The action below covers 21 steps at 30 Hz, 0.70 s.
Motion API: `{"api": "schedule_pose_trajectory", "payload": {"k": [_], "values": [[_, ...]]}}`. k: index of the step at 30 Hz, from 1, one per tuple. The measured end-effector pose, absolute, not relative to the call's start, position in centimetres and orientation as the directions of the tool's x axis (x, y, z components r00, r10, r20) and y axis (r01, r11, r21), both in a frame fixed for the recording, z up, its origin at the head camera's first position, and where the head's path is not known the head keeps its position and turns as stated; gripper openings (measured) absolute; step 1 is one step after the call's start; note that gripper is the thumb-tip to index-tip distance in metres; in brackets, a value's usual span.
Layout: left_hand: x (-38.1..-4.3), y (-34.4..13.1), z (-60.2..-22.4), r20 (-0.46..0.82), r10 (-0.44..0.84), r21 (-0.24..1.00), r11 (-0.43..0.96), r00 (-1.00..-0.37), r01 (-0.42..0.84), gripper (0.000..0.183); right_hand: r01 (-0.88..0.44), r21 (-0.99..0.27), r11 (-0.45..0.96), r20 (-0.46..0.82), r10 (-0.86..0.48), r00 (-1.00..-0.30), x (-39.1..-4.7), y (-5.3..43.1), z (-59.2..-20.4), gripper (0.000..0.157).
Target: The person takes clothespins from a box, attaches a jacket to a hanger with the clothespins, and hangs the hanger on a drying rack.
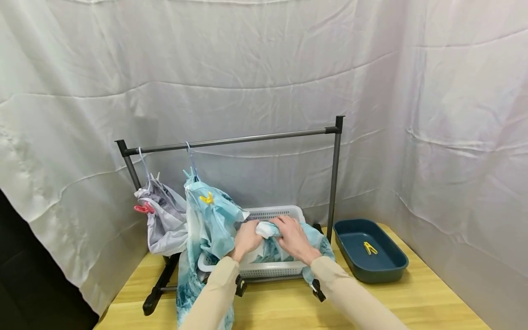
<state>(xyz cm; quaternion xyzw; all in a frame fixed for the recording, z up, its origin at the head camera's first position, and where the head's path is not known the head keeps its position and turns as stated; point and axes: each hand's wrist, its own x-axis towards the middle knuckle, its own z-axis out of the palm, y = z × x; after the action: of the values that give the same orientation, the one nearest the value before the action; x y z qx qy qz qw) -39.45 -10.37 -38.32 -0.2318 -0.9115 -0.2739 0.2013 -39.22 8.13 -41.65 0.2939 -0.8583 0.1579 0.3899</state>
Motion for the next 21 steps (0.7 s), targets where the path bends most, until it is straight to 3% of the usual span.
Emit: {"api": "schedule_pose_trajectory", "payload": {"k": [3,5,7,10,12,15,18,21], "values": [[-39.4,-11.2,-37.5,0.554,0.222,0.457,0.724,-0.802,0.517,0.019,-0.553,-0.118,0.825,0.711,-0.319,-0.627,-39.0,9.1,-41.8,0.059],[-39.6,-12.2,-37.1,0.615,0.235,0.394,0.735,-0.752,0.552,0.024,-0.462,-0.197,0.865,0.647,-0.24,-0.724,-38.7,10.0,-42.0,0.078],[-39.9,-13.4,-36.9,0.68,0.31,0.241,0.761,-0.664,0.602,0.029,-0.349,-0.286,0.893,0.556,-0.142,-0.819,-38.3,11.0,-42.3,0.094],[-40.6,-15.1,-36.7,0.736,0.48,-0.108,0.779,-0.477,0.617,0.031,-0.197,-0.432,0.88,0.389,-0.015,-0.921,-37.9,12.3,-42.9,0.106],[-41.0,-16.2,-36.7,0.744,0.558,-0.282,0.761,-0.368,0.584,0.028,-0.127,-0.536,0.835,0.272,0.028,-0.962,-37.7,12.9,-43.3,0.105],[-41.6,-17.6,-36.9,0.743,0.611,-0.41,0.738,-0.273,0.536,0.026,-0.091,-0.694,0.714,0.155,0.024,-0.988,-37.5,13.4,-43.8,0.084],[-41.9,-18.7,-36.8,0.753,0.615,-0.457,0.745,-0.236,0.486,0.026,-0.074,-0.81,0.582,0.099,0.011,-0.995,-37.2,13.3,-44.0,0.068],[-41.9,-19.4,-36.2,0.766,0.602,-0.46,0.758,-0.224,0.463,0.024,-0.067,-0.843,0.534,0.094,0.023,-0.995,-37.0,13.1,-43.8,0.08]]}}
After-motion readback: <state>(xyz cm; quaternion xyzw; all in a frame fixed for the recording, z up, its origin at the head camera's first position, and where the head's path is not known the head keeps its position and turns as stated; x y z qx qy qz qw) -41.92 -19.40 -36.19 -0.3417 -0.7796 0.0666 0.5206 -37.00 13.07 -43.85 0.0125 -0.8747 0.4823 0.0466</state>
